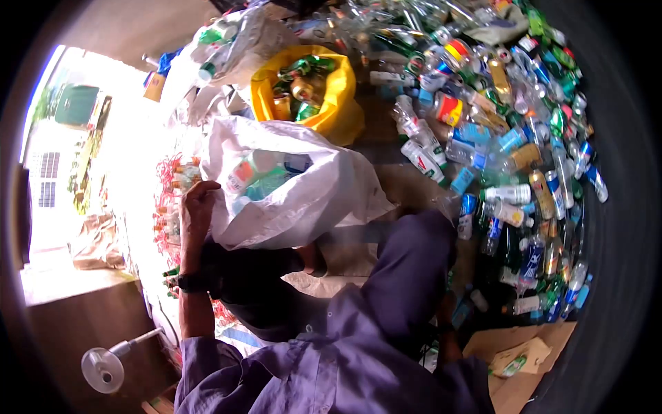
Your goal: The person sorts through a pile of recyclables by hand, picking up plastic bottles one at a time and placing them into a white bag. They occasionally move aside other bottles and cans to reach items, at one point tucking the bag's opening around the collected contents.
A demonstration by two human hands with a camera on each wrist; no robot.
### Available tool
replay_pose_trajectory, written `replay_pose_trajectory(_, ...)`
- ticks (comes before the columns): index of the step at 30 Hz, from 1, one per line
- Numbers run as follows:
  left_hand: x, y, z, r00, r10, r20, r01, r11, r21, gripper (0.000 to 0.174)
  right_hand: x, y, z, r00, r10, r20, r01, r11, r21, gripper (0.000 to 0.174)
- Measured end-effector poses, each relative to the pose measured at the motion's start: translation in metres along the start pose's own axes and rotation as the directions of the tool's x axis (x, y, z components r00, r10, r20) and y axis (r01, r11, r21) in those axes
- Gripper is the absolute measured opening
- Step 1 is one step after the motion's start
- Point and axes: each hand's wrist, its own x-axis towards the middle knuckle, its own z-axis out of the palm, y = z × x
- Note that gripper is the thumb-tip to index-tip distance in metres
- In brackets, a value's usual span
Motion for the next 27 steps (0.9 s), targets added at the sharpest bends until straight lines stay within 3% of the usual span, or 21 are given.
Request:
replay_pose_trajectory(1,-0.003,0.009,-0.003,0.999,-0.042,0.006,0.042,0.999,0.005,0.017,0.022,0.016,-0.012,0.934,0.278,0.223,-0.337,0.893,0.299,0.02)
replay_pose_trajectory(2,-0.003,0.002,-0.004,0.999,-0.031,0.013,0.031,0.999,0.006,0.017,0.061,0.016,-0.04,0.812,0.457,0.362,-0.582,0.67,0.46,0.022)
replay_pose_trajectory(3,-0.005,0.007,-0.008,1.0,-0.019,0.019,0.019,1.0,0.018,0.018,0.095,0.018,-0.067,0.698,0.552,0.457,-0.71,0.447,0.544,0.024)
replay_pose_trajectory(4,-0.006,0.013,-0.012,1.0,-0.009,0.026,0.008,1.0,0.029,0.018,0.126,0.019,-0.095,0.629,0.594,0.501,-0.749,0.291,0.596,0.026)
replay_pose_trajectory(5,-0.008,0.01,-0.014,0.998,0.05,0.026,-0.051,0.998,0.034,0.024,0.158,0.019,-0.126,0.614,0.602,0.511,-0.739,0.211,0.64,0.028)
replay_pose_trajectory(7,-0.009,0.007,-0.015,0.999,0.052,0.015,-0.051,0.999,-0.008,0.024,0.225,0.013,-0.188,0.638,0.601,0.482,-0.681,0.148,0.717,0.033)
replay_pose_trajectory(8,-0.011,0.009,-0.02,0.999,0.028,0.035,-0.026,0.999,-0.034,0.024,0.26,0.006,-0.226,0.665,0.583,0.467,-0.655,0.156,0.739,0.035)
replay_pose_trajectory(10,-0.014,0.005,-0.023,0.999,0.045,0.007,-0.044,0.996,-0.072,0.025,0.341,-0.049,-0.326,0.87,0.462,0.176,-0.4,0.451,0.798,0.042)
replay_pose_trajectory(12,-0.016,0.001,-0.026,0.998,0.065,-0.019,-0.067,0.992,-0.11,0.025,0.39,-0.062,-0.374,0.937,0.318,0.143,-0.297,0.513,0.805,0.047)
replay_pose_trajectory(14,-0.019,-0.001,-0.029,0.999,0.013,-0.033,-0.017,0.991,-0.135,0.026,0.434,-0.117,-0.447,0.992,0.096,0.077,-0.119,0.575,0.81,0.052)
replay_pose_trajectory(16,-0.021,-0.004,-0.032,0.999,0.007,-0.04,-0.014,0.987,-0.163,0.026,0.46,-0.159,-0.474,0.996,-0.064,0.06,-0.019,0.512,0.859,0.057)
replay_pose_trajectory(18,-0.023,-0.007,-0.035,0.999,0.0,-0.047,-0.009,0.982,-0.188,0.026,0.477,-0.203,-0.495,0.974,-0.223,0.048,0.087,0.558,0.825,0.059)
replay_pose_trajectory(20,-0.024,-0.01,-0.038,0.998,0.01,-0.06,-0.023,0.975,-0.219,0.025,0.482,-0.247,-0.497,0.935,-0.344,-0.09,0.301,0.633,0.713,0.062)
replay_pose_trajectory(22,-0.025,-0.01,-0.043,0.998,0.014,-0.058,-0.025,0.978,-0.207,0.025,0.49,-0.281,-0.501,0.871,-0.477,-0.114,0.438,0.651,0.62,0.063)
replay_pose_trajectory(24,-0.027,-0.012,-0.046,0.998,0.017,-0.056,-0.028,0.981,-0.193,0.025,0.495,-0.306,-0.497,0.827,-0.551,-0.11,0.48,0.592,0.647,0.063)
replay_pose_trajectory(26,-0.029,-0.014,-0.049,0.998,0.01,-0.057,-0.02,0.985,-0.174,0.025,0.5,-0.327,-0.491,0.746,-0.649,-0.151,0.621,0.596,0.509,0.064)
replay_pose_trajectory(27,-0.03,-0.015,-0.05,0.998,0.007,-0.06,-0.017,0.985,-0.174,0.025,0.5,-0.336,-0.49,0.743,-0.652,-0.15,0.623,0.593,0.509,0.064)
